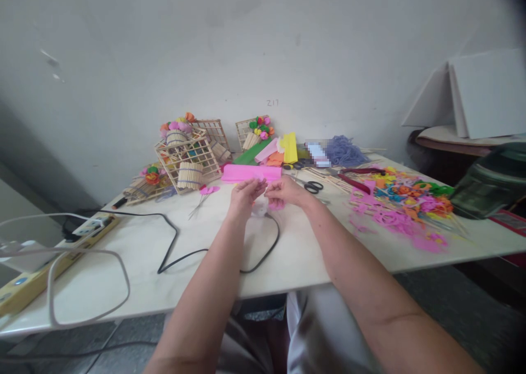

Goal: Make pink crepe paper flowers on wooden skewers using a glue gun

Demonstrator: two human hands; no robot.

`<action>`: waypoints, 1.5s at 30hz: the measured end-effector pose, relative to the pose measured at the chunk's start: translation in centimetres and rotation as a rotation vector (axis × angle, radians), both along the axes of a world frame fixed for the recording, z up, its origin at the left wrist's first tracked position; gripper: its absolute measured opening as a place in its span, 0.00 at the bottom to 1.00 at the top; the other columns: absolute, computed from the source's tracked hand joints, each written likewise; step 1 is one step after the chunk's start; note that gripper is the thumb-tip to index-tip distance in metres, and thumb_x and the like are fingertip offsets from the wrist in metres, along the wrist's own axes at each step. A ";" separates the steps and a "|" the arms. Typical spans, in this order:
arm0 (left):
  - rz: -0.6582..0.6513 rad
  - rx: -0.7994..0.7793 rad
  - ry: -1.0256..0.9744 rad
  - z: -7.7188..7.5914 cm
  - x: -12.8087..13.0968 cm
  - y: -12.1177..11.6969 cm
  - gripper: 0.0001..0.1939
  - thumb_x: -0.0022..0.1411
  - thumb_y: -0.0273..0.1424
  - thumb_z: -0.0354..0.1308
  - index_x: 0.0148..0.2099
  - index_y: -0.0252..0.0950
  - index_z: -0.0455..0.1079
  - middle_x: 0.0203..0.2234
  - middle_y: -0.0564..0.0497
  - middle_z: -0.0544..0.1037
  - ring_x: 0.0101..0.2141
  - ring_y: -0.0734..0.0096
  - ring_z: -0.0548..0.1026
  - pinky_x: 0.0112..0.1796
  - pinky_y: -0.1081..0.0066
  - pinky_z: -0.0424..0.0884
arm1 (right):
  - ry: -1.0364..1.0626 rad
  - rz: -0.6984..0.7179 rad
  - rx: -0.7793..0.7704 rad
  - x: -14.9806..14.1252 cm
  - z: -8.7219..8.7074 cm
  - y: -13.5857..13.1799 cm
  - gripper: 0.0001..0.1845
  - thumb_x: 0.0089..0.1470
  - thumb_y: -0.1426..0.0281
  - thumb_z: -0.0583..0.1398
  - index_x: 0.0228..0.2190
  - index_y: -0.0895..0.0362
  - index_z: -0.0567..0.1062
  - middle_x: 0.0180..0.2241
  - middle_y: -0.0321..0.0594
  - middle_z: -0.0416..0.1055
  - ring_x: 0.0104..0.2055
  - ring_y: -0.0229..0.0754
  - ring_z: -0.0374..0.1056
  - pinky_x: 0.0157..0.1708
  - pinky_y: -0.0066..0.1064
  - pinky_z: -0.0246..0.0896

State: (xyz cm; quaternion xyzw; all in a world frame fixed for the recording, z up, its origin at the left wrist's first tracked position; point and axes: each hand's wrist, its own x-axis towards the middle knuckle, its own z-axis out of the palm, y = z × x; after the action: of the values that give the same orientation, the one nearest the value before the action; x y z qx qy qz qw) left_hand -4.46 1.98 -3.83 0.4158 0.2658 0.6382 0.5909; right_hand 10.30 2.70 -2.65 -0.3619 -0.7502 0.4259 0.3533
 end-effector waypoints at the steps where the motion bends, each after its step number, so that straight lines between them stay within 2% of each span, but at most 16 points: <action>1: 0.008 -0.003 0.002 0.0 0.0 0.0 0.12 0.39 0.30 0.65 0.29 0.30 0.70 0.28 0.44 0.77 0.33 0.64 0.75 0.41 0.64 0.67 | 0.002 -0.003 -0.003 0.0 0.0 0.0 0.10 0.44 0.68 0.59 0.19 0.62 0.70 0.14 0.36 0.68 0.13 0.32 0.62 0.14 0.22 0.59; 14: 0.005 -0.032 0.013 0.0 0.0 0.1 0.12 0.40 0.29 0.65 0.29 0.30 0.69 0.26 0.45 0.77 0.30 0.66 0.76 0.39 0.65 0.68 | 0.009 -0.012 0.003 -0.2 0.0 -0.1 0.09 0.43 0.69 0.60 0.18 0.62 0.69 0.14 0.36 0.68 0.13 0.32 0.63 0.14 0.22 0.59; 25: 0.044 -0.024 0.047 -0.1 0.2 0.2 0.12 0.37 0.30 0.66 0.24 0.30 0.68 0.22 0.49 0.75 0.25 0.73 0.74 0.35 0.69 0.69 | -0.029 -0.012 -0.026 -0.3 -0.3 0.1 0.11 0.44 0.66 0.60 0.18 0.61 0.70 0.13 0.36 0.68 0.14 0.32 0.62 0.14 0.22 0.59; 30: 0.048 -0.013 0.057 -0.1 0.1 0.3 0.12 0.37 0.30 0.67 0.23 0.30 0.68 0.21 0.49 0.75 0.25 0.74 0.73 0.34 0.71 0.69 | -0.031 0.029 -0.026 0.4 0.2 -0.1 0.15 0.43 0.61 0.60 0.20 0.62 0.72 0.16 0.39 0.70 0.15 0.32 0.63 0.16 0.22 0.58; 33: 0.005 -0.008 0.074 0.0 0.1 0.1 0.11 0.38 0.30 0.66 0.23 0.30 0.69 0.21 0.49 0.74 0.24 0.76 0.72 0.33 0.72 0.69 | 0.090 -0.021 -0.003 1.0 0.6 0.0 0.19 0.45 0.58 0.58 0.22 0.63 0.72 0.19 0.41 0.71 0.16 0.32 0.63 0.16 0.22 0.57; 37: -0.112 0.014 0.139 0.0 0.1 -0.2 0.10 0.42 0.31 0.65 0.26 0.30 0.71 0.23 0.48 0.75 0.25 0.76 0.72 0.33 0.73 0.69 | 0.247 -0.114 0.033 1.3 0.9 0.2 0.19 0.45 0.57 0.57 0.24 0.63 0.72 0.19 0.39 0.69 0.17 0.31 0.61 0.15 0.22 0.54; 45: -0.176 0.010 0.213 0.0 0.3 -0.4 0.10 0.41 0.32 0.65 0.26 0.31 0.72 0.23 0.48 0.75 0.25 0.74 0.73 0.33 0.71 0.69 | 0.247 -0.173 0.116 0.4 0.9 0.0 0.16 0.43 0.58 0.58 0.18 0.60 0.68 0.16 0.33 0.63 0.18 0.30 0.58 0.18 0.22 0.54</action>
State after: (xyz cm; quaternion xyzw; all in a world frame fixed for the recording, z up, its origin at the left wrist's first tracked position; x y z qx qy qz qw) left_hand -4.17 1.55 -3.87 0.5061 0.2863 0.5373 0.6108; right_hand 10.68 2.68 -1.79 -0.3492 -0.6904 0.3912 0.4983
